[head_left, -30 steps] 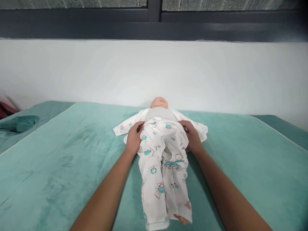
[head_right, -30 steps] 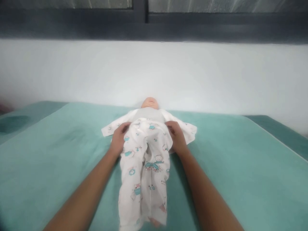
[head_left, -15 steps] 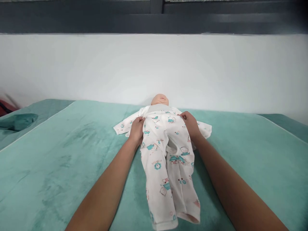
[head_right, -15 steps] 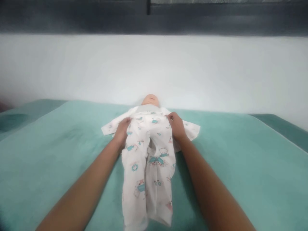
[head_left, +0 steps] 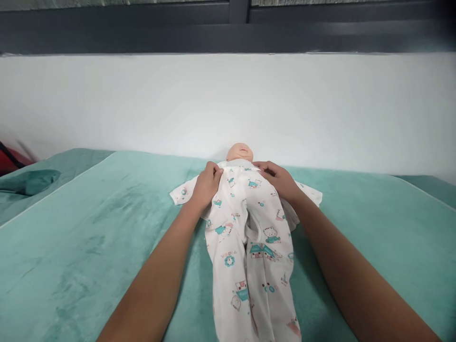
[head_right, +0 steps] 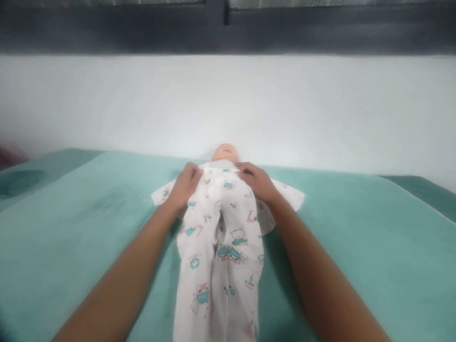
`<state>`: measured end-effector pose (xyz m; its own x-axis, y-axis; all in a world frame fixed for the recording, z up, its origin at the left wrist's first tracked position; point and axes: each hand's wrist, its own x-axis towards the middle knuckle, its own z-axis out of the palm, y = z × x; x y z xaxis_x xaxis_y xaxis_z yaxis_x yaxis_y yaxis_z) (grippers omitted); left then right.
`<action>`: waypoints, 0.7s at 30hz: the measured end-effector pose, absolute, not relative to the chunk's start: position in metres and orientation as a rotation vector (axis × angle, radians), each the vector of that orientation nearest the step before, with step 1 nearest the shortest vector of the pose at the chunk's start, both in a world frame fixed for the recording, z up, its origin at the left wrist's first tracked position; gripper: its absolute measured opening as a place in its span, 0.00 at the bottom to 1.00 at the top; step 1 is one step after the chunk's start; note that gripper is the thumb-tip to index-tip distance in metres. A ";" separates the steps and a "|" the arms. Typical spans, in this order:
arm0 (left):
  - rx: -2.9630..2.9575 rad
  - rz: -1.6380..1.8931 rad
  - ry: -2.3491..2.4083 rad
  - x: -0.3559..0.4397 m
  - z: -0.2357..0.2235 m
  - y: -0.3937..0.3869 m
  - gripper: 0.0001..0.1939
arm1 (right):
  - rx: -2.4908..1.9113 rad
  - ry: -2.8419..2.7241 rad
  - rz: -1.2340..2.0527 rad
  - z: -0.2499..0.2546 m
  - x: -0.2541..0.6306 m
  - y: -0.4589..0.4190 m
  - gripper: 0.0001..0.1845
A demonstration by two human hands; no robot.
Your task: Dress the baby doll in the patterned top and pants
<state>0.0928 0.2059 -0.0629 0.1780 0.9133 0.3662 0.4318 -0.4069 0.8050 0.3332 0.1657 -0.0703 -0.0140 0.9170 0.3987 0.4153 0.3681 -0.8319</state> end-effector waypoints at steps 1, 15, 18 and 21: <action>1.926 1.193 1.308 0.095 -0.063 0.211 0.06 | -1.265 -1.619 0.560 -0.069 0.333 0.169 0.13; 1.841 1.271 1.301 0.108 -0.074 0.231 0.07 | -1.377 -1.452 0.373 -0.092 0.332 0.189 0.06; 1.900 1.294 1.239 0.104 -0.076 0.222 0.09 | -1.287 -1.538 0.255 -0.096 0.331 0.178 0.10; 1.912 1.289 1.196 0.097 -0.077 0.211 0.12 | -1.281 -1.574 0.134 -0.096 0.330 0.165 0.10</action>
<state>0.0969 0.2110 -0.0773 0.1499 0.8857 0.4395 0.3723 -0.4623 0.8047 0.3296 0.1654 -0.0960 0.1268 0.7639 0.6328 0.6464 0.4202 -0.6369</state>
